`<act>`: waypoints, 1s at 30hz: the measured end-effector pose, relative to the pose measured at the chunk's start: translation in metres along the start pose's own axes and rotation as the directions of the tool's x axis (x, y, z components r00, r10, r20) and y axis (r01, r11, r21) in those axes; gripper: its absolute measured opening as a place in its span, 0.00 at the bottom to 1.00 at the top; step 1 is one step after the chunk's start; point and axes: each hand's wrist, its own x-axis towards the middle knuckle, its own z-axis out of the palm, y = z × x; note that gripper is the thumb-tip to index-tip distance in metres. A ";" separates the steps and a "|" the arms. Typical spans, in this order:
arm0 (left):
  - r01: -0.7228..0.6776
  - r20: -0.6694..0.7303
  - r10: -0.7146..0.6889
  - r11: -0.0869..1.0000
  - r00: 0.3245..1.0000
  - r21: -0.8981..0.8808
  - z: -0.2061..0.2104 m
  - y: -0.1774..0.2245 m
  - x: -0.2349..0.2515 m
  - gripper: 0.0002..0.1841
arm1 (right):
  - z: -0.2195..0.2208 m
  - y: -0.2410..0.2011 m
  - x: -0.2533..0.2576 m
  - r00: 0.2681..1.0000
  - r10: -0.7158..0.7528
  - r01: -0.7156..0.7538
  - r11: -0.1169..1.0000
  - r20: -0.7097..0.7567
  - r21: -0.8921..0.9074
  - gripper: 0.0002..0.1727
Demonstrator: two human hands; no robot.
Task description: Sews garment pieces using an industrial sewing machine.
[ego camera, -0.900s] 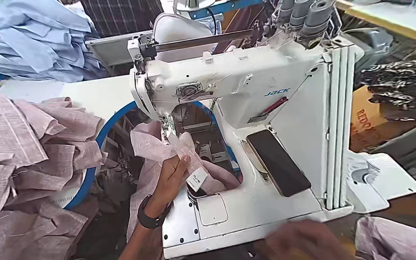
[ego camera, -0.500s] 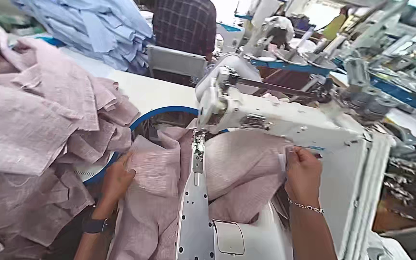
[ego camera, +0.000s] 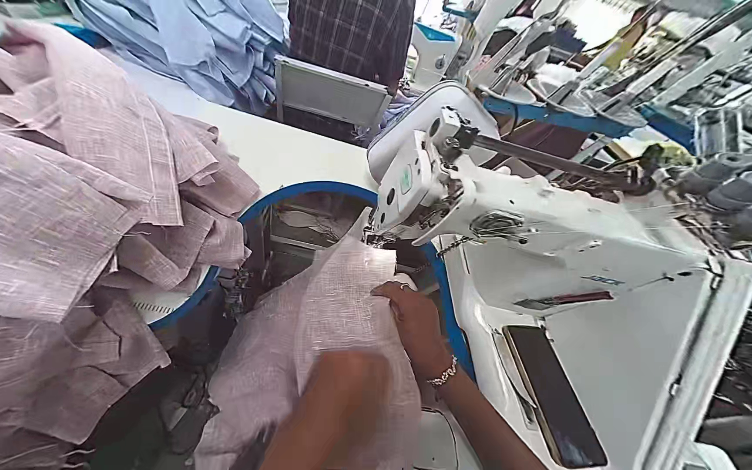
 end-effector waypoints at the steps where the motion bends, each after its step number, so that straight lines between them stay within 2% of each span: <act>1: 0.076 -0.146 -0.066 0.995 0.987 0.065 0.010 -0.019 0.036 0.11 | -0.016 0.001 0.003 0.985 0.146 -0.147 0.989 0.088 0.008 0.22; 2: 0.154 -0.193 -0.140 0.986 0.971 0.061 0.021 -0.036 0.063 0.14 | -0.035 0.008 0.006 0.938 0.298 -0.298 0.954 0.180 -0.027 0.30; 3: 0.211 -0.214 -0.196 0.976 0.957 0.051 0.033 -0.047 0.078 0.18 | -0.053 0.024 0.008 0.886 0.407 -0.399 0.913 0.220 -0.082 0.30; 5: 0.300 -0.180 -0.282 0.950 0.942 0.083 0.041 -0.045 0.087 0.27 | -0.078 0.062 0.017 0.841 0.515 -0.495 0.857 0.168 -0.145 0.16; 6: 0.342 -0.123 -0.328 0.933 0.936 0.111 0.042 -0.043 0.084 0.30 | -0.081 0.070 0.016 0.843 0.528 -0.512 0.846 0.101 -0.148 0.15; 8: 0.393 -0.039 -0.392 0.906 0.919 0.155 0.042 -0.044 0.080 0.32 | -0.069 0.060 0.009 0.908 0.418 -0.418 0.904 -0.025 -0.094 0.15; 10: 0.372 -0.037 -0.372 0.907 0.927 0.199 0.039 -0.047 0.083 0.31 | -0.042 0.036 0.004 0.974 0.213 -0.214 0.977 -0.075 0.005 0.13; 12: 0.328 -0.020 -0.333 0.914 0.943 0.240 0.035 -0.050 0.087 0.32 | -0.017 0.027 0.000 0.990 0.010 0.002 0.996 -0.143 0.088 0.10; 14: 0.274 0.018 -0.284 0.938 0.959 0.212 0.029 -0.054 0.088 0.33 | -0.008 0.032 -0.002 0.987 -0.088 0.109 0.981 -0.138 0.160 0.11; 16: 0.177 -0.066 -0.169 0.973 0.983 0.151 0.028 -0.060 0.086 0.34 | -0.010 0.040 -0.001 0.993 -0.094 0.107 0.970 -0.070 0.219 0.12; 18: 0.066 -0.146 -0.043 0.985 0.988 0.161 0.031 -0.065 0.082 0.27 | -0.011 0.042 0.001 0.997 -0.070 0.073 0.960 -0.022 0.271 0.16; 21: -0.014 -0.147 0.051 0.970 0.988 0.243 0.035 -0.063 0.073 0.19 | -0.014 0.037 -0.001 0.996 -0.044 0.014 0.941 0.080 0.338 0.21; 23: -0.046 -0.147 0.088 0.962 0.985 0.267 0.037 -0.064 0.073 0.19 | -0.015 0.033 0.000 0.990 -0.102 0.068 0.951 0.099 0.303 0.22; 26: -0.037 -0.114 0.069 0.963 0.991 0.266 0.041 -0.069 0.074 0.22 | -0.017 0.025 -0.005 0.966 -0.186 0.167 0.979 0.178 0.119 0.08; 30: -0.124 -0.164 0.188 0.933 0.968 0.337 0.042 -0.071 0.081 0.18 | -0.017 0.020 -0.005 0.961 -0.246 0.257 0.962 0.128 -0.087 0.08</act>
